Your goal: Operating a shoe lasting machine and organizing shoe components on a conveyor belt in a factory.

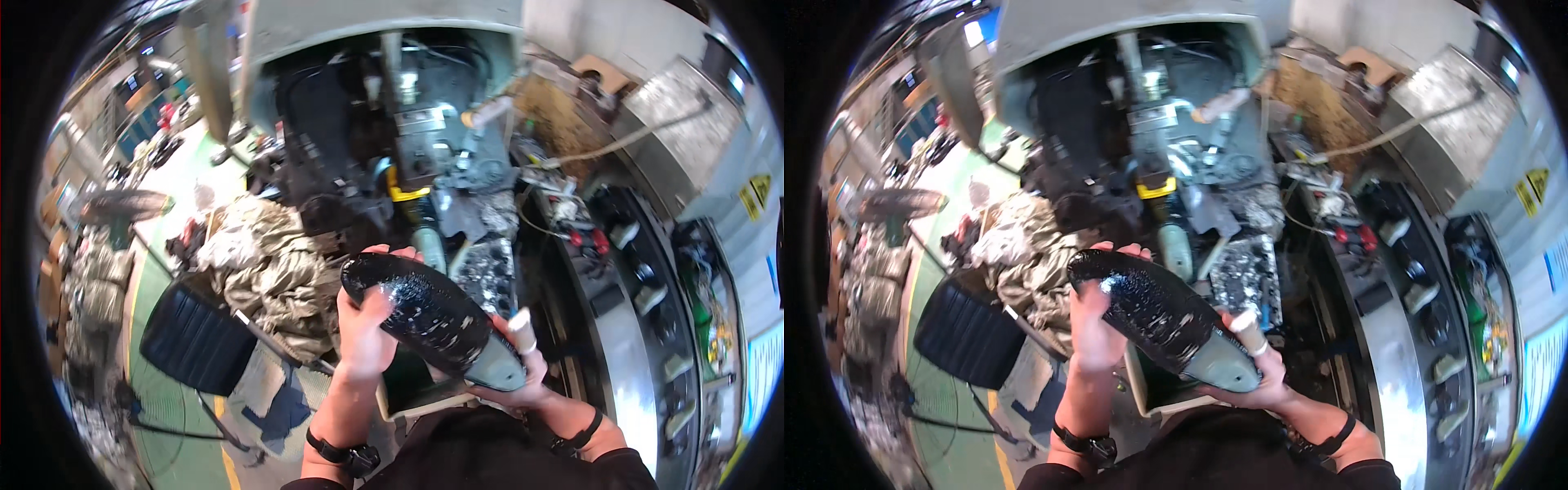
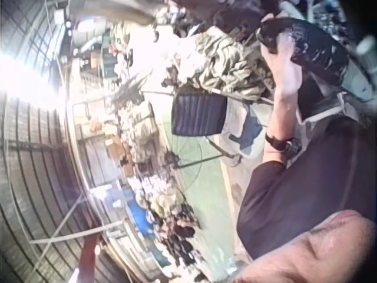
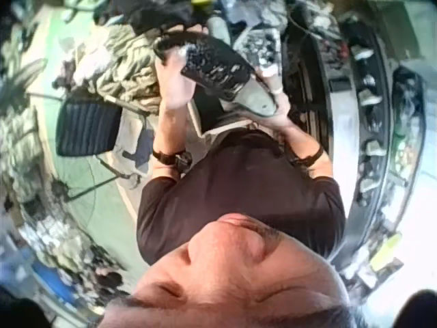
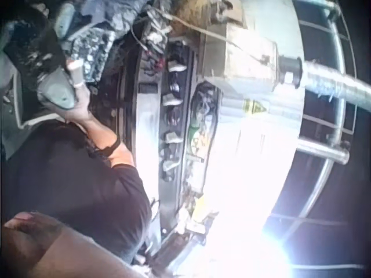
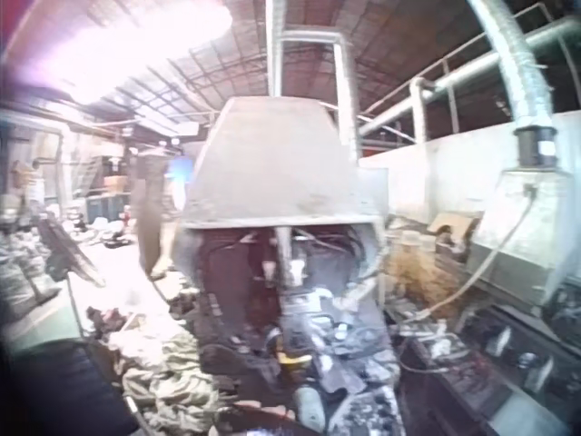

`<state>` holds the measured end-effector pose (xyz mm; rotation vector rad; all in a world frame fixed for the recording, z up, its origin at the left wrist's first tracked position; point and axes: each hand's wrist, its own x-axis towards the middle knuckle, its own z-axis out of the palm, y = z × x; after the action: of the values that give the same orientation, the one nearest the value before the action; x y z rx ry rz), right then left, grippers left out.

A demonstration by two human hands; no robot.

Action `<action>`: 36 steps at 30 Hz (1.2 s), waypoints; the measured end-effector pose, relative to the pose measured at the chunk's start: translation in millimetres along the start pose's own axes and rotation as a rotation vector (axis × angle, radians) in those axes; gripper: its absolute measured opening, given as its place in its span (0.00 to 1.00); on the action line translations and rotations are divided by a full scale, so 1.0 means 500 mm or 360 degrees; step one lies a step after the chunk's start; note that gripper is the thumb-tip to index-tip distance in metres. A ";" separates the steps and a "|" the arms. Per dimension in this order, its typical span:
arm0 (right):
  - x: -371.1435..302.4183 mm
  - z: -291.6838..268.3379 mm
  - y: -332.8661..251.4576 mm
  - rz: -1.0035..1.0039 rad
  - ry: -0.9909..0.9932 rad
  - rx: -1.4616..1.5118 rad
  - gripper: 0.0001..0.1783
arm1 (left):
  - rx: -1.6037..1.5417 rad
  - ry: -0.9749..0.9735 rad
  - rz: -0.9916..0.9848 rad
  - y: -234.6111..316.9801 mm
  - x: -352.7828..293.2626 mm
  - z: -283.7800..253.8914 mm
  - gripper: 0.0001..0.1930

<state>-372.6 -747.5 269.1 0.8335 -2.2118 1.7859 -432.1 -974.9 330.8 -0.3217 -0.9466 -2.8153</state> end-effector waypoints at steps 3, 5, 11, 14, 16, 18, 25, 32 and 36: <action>-0.035 -0.017 -0.032 0.0663 0.0519 0.1861 0.45 | -0.0615 -0.0694 -0.0434 -0.066 0.031 -0.020 0.43; -0.056 -0.051 -0.039 0.1259 0.0749 0.2505 0.38 | -0.0525 -0.0586 -0.0581 -0.149 0.026 0.013 0.39; -0.192 -0.124 -0.031 0.0988 0.1139 0.3264 0.32 | -0.0238 -0.0845 -0.0820 -0.325 -0.031 0.138 0.36; -0.260 -0.162 -0.025 0.0648 0.1119 0.3296 0.32 | -0.0048 -0.0817 -0.1084 -0.410 -0.064 0.162 0.36; -0.302 -0.200 -0.034 0.0593 0.1382 0.3185 0.32 | 0.0323 -0.0870 -0.0932 -0.468 -0.093 0.209 0.34; -0.367 -0.241 -0.034 0.0555 0.1687 0.2927 0.31 | 0.0351 -0.0836 -0.0912 -0.555 -0.143 0.223 0.31; -0.716 -0.428 -0.025 0.0467 0.2625 0.1866 0.19 | 0.1193 -0.1485 -0.1326 -0.813 -0.259 0.293 0.22; -1.369 -0.663 -0.109 0.0121 0.3593 0.0722 0.27 | 0.1427 -0.1908 -0.1434 -1.002 -0.347 0.340 0.21; -1.643 -0.849 -0.186 -0.0041 0.4133 0.0222 0.38 | 0.1581 -0.1944 -0.1563 -1.073 -0.358 0.346 0.21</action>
<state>269.1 -104.4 73.5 -1.0813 -0.1738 1.0294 -346.8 -432.5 110.5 -1.8372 -3.1734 -1.8904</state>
